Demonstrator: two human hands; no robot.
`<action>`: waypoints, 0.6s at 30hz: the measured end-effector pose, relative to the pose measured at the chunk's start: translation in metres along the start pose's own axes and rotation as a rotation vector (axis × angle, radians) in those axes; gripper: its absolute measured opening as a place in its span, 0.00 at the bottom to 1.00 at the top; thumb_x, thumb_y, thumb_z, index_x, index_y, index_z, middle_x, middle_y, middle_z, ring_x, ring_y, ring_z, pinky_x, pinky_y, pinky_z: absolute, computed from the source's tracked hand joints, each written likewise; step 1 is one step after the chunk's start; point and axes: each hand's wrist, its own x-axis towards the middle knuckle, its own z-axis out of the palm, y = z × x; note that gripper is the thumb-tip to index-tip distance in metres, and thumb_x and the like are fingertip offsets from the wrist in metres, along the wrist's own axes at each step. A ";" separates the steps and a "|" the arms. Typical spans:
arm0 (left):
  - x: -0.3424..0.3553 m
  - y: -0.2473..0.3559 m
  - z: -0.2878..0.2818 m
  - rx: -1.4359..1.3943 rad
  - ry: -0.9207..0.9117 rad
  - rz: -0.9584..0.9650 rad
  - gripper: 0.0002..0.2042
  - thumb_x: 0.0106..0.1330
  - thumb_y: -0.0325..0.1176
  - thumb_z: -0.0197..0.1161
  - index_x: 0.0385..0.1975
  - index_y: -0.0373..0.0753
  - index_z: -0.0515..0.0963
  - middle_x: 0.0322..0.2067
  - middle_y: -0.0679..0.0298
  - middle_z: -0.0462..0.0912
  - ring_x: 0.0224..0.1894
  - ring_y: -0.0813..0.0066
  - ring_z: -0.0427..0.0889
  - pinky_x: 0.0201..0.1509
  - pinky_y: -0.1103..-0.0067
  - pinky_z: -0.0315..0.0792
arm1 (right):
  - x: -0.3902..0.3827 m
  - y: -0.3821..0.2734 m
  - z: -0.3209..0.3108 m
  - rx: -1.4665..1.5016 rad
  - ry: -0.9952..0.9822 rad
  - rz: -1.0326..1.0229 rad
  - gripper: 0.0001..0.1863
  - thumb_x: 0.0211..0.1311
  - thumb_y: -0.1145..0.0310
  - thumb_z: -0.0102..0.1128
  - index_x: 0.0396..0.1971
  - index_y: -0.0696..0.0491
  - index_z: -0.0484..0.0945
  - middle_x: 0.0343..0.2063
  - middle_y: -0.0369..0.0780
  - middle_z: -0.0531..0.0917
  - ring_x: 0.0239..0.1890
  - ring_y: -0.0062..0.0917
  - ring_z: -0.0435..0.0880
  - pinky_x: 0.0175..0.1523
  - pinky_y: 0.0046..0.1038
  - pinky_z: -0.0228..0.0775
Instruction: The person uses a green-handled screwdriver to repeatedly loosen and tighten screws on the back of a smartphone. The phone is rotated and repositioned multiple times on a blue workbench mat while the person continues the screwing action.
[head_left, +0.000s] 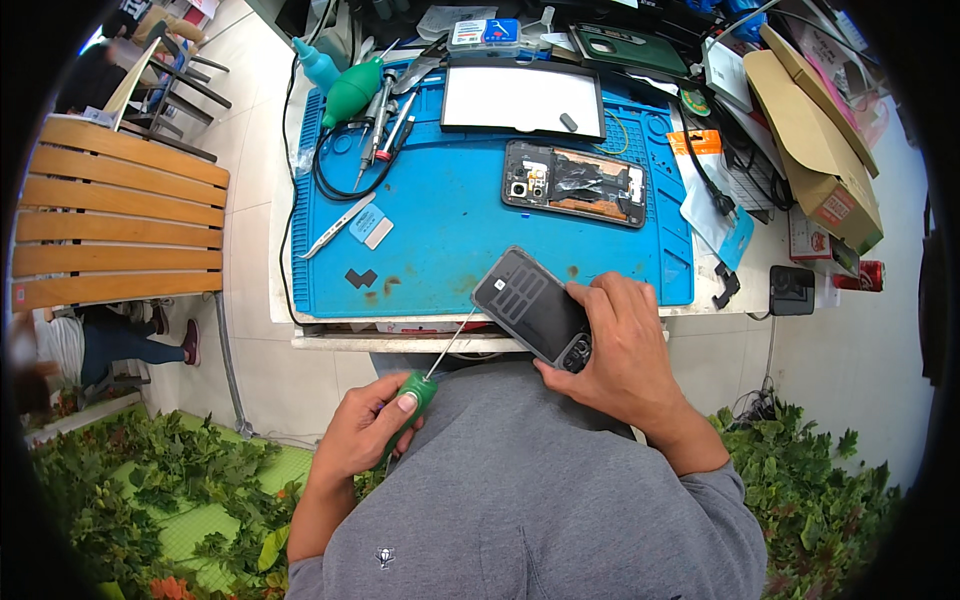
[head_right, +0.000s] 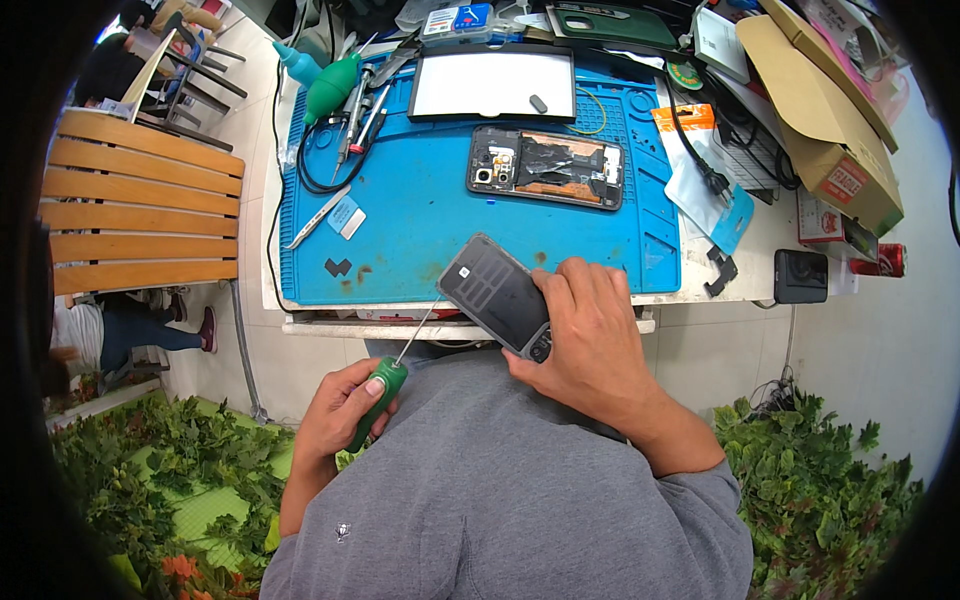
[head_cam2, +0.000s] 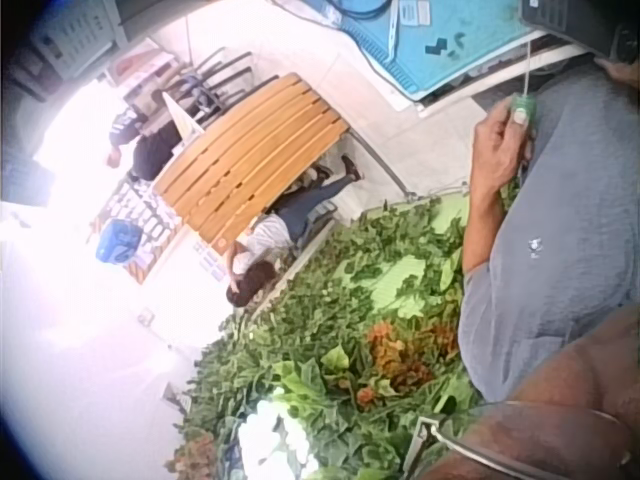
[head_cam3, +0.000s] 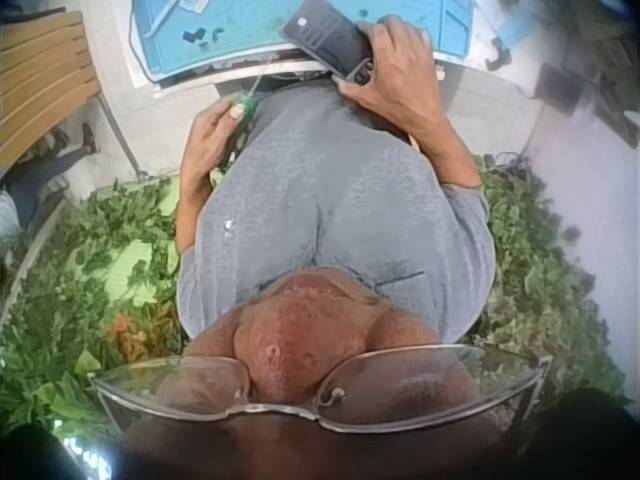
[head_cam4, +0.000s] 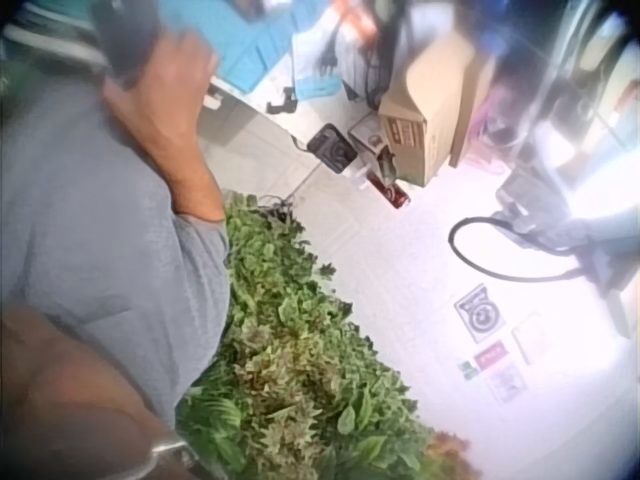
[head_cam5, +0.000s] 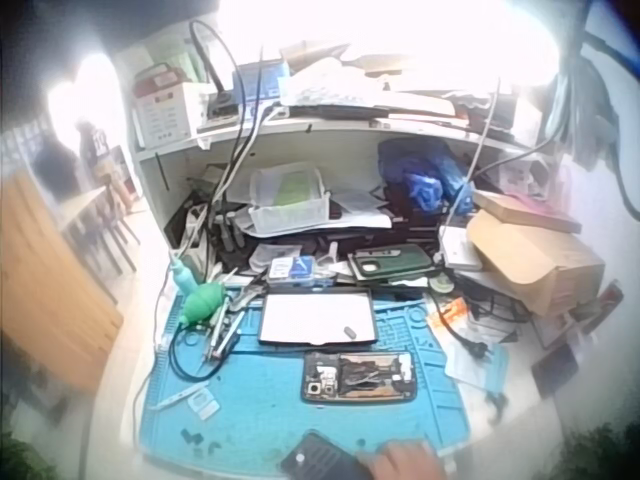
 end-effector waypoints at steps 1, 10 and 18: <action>0.000 0.000 0.000 0.006 -0.012 -0.001 0.20 0.91 0.41 0.59 0.65 0.30 0.84 0.34 0.63 0.86 0.27 0.81 0.81 0.32 0.79 0.74 | 0.000 0.000 0.000 0.000 -0.001 -0.001 0.45 0.45 0.55 0.94 0.61 0.61 0.81 0.49 0.46 0.79 0.54 0.40 0.80 0.63 0.44 0.66; 0.001 0.003 0.005 -0.017 0.020 -0.021 0.21 0.89 0.42 0.59 0.66 0.31 0.83 0.35 0.61 0.86 0.25 0.79 0.81 0.30 0.79 0.74 | -0.001 0.001 0.001 -0.002 0.001 0.001 0.45 0.45 0.55 0.93 0.61 0.61 0.81 0.49 0.45 0.79 0.54 0.39 0.79 0.63 0.44 0.66; -0.001 0.002 0.007 -0.034 0.036 -0.026 0.21 0.90 0.43 0.58 0.66 0.31 0.83 0.35 0.61 0.86 0.25 0.79 0.81 0.30 0.79 0.74 | -0.001 0.000 0.001 -0.009 -0.006 0.007 0.45 0.45 0.55 0.93 0.61 0.61 0.81 0.49 0.45 0.78 0.54 0.39 0.79 0.63 0.44 0.66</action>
